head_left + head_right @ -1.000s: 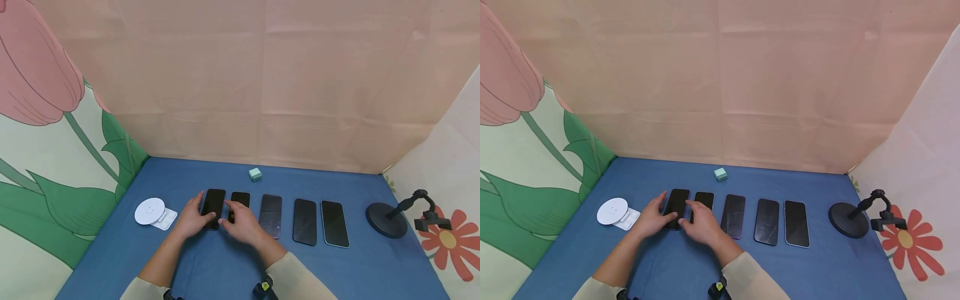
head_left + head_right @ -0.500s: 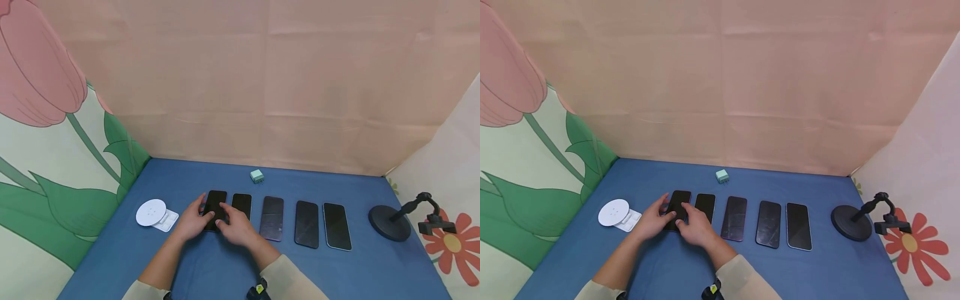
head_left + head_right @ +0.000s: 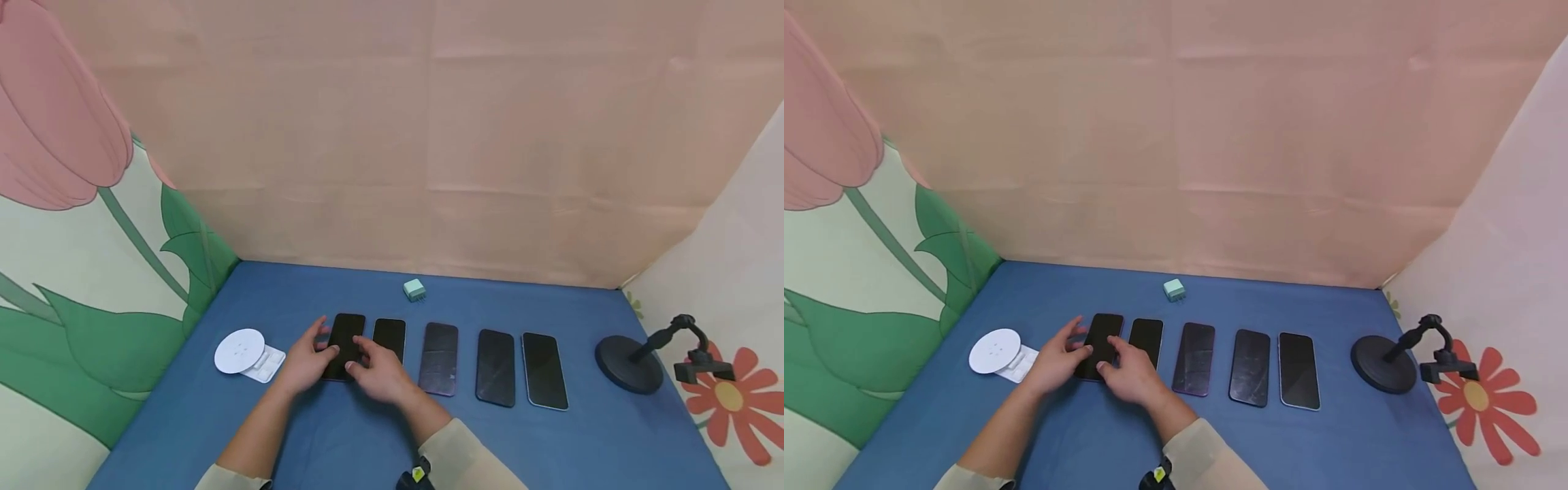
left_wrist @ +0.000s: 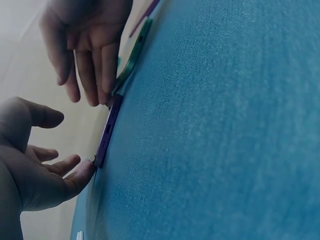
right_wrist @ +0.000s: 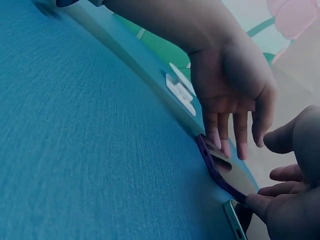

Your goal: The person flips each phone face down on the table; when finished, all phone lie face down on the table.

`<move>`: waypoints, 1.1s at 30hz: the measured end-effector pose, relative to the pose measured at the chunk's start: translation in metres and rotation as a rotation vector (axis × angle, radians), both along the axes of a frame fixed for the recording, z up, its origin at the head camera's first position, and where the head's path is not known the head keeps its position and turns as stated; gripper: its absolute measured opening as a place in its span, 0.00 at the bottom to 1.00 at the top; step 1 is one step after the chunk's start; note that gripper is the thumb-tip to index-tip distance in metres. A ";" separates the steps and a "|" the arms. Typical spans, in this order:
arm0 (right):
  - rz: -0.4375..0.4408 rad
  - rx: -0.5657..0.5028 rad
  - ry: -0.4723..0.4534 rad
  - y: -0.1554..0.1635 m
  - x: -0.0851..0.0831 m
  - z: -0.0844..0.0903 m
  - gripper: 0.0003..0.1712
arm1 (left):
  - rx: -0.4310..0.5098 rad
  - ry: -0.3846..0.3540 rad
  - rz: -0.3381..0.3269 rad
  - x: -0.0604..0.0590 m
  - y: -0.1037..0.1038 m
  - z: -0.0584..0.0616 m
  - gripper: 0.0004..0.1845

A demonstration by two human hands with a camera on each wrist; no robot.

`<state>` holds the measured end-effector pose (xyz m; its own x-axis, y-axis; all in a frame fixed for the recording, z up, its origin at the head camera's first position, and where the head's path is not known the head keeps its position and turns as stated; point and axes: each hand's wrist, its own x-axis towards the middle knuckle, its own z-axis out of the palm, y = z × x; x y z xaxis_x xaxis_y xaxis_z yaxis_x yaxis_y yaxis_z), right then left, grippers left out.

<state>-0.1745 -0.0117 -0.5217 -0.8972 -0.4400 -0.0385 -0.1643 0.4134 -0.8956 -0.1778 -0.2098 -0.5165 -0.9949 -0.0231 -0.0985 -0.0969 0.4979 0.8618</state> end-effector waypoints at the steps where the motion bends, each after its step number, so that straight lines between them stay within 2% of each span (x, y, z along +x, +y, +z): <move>1: -0.003 -0.003 -0.002 0.000 0.000 -0.001 0.33 | 0.016 -0.003 0.008 0.000 0.000 0.000 0.40; 7: -0.015 0.002 0.014 -0.004 0.001 -0.004 0.29 | 0.139 -0.028 0.057 0.004 -0.005 -0.001 0.41; 14: -0.035 -0.037 -0.038 -0.005 0.002 -0.004 0.29 | 0.220 -0.044 0.104 0.007 -0.008 0.003 0.40; 24: -0.050 -0.090 -0.051 -0.007 -0.002 -0.002 0.31 | 0.339 -0.039 0.135 0.003 -0.003 0.016 0.43; 29: -0.043 -0.110 -0.066 -0.011 -0.001 -0.002 0.34 | 0.391 -0.038 0.145 0.005 -0.002 0.022 0.42; 33: -0.056 -0.112 -0.075 -0.012 0.001 -0.004 0.35 | 0.405 -0.035 0.136 0.007 0.001 0.022 0.43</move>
<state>-0.1738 -0.0233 -0.5254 -0.9170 -0.3943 -0.0597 -0.0747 0.3168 -0.9456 -0.1710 -0.2089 -0.4944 -0.9813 -0.1060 -0.1604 -0.1710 0.1006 0.9801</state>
